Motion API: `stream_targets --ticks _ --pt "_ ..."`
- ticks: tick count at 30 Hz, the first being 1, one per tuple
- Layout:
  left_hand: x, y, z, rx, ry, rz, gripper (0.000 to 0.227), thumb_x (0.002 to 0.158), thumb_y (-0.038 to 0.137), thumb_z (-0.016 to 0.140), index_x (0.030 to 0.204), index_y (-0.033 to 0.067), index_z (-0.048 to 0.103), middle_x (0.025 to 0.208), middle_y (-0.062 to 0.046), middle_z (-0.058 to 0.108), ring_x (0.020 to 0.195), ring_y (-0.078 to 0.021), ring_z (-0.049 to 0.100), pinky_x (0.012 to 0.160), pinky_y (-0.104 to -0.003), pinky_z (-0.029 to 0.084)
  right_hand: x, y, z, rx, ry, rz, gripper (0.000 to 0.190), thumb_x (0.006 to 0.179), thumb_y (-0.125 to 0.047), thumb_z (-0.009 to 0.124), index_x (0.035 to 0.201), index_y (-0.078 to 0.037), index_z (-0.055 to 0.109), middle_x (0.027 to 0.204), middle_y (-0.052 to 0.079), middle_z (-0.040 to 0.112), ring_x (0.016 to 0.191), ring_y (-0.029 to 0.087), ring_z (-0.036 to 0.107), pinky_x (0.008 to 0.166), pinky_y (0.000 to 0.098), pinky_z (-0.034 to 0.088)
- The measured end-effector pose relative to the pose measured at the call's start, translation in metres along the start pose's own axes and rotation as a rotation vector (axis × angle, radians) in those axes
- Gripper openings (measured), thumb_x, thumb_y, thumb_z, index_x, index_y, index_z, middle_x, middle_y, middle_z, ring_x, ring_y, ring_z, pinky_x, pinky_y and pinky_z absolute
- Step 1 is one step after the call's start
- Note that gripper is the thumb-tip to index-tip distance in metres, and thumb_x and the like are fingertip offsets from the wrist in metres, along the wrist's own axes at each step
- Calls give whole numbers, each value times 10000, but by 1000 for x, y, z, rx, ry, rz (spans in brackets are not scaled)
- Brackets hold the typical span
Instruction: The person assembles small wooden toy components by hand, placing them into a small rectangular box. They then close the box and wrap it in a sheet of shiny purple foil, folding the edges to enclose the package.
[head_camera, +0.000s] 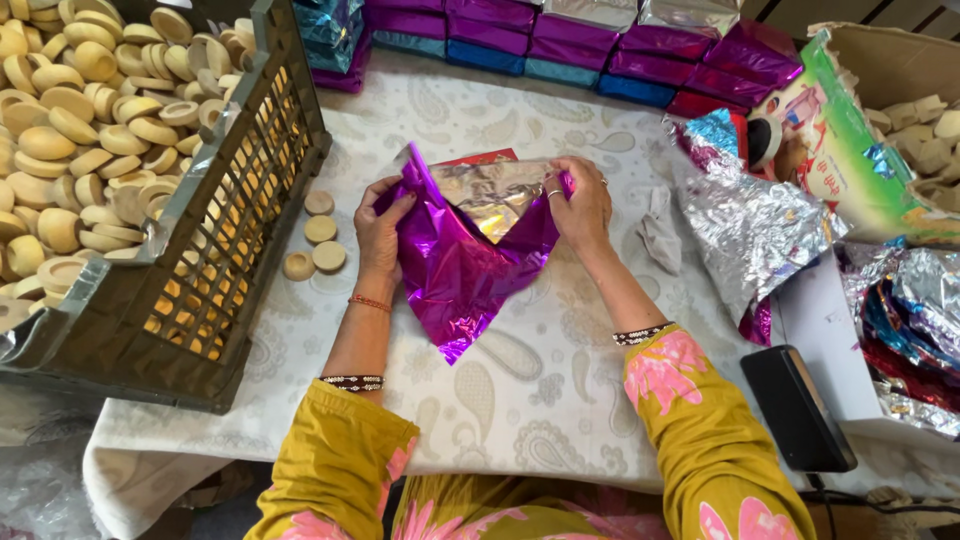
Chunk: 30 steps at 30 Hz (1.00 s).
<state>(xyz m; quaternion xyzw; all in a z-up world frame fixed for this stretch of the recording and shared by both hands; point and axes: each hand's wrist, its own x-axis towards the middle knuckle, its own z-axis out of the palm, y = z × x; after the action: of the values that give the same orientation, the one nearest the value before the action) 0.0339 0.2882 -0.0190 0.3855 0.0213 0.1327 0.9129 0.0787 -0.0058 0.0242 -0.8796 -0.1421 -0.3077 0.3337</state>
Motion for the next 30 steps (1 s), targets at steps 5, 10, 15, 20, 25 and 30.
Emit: stream_targets --ticks 5,10,15,20,25,30 --pt "8 1 -3 26 136 143 371 855 -71 698 1194 63 632 1144 -92 665 1019 -185 656 930 -306 580 11 24 4 -19 -19 101 217 936 -83 654 1142 -104 717 1227 90 695 1133 300 653 981 392 499" --pt "14 10 -14 117 299 461 370 923 -93 654 1255 50 574 1240 -107 652 1141 -189 640 1050 -326 527 13 51 3 -118 -94 217 310 863 -40 676 1151 -129 748 1274 93 687 1185 333 616 1001 421 474" --pt "8 19 -14 222 399 542 344 995 -61 548 1319 48 522 1319 -125 622 1195 -195 609 1093 -339 476 12 51 -2 74 -301 207 526 847 -138 691 1367 -137 613 1450 106 581 1294 294 573 1041 380 480" --pt "6 26 -12 287 454 605 286 1054 -22 491 1333 40 515 1314 -122 602 1176 -179 599 1067 -333 474 21 31 4 52 -411 -20 760 877 -428 788 1487 -83 494 1521 150 523 1414 329 493 1169 418 389" --pt "7 22 -16 249 363 676 291 1082 1 468 1369 42 493 1284 -130 618 1143 -168 596 1037 -307 475 33 -9 14 -178 -703 -171 1190 650 -642 852 1572 -123 308 1596 164 338 1491 363 285 1188 519 274" --pt "12 22 -23 305 416 710 276 1093 29 488 1368 18 499 1329 -125 581 1189 -181 577 1058 -317 462 42 -43 10 -290 -864 -229 1268 643 -660 863 1615 -189 198 1662 183 211 1551 371 169 1219 568 197"
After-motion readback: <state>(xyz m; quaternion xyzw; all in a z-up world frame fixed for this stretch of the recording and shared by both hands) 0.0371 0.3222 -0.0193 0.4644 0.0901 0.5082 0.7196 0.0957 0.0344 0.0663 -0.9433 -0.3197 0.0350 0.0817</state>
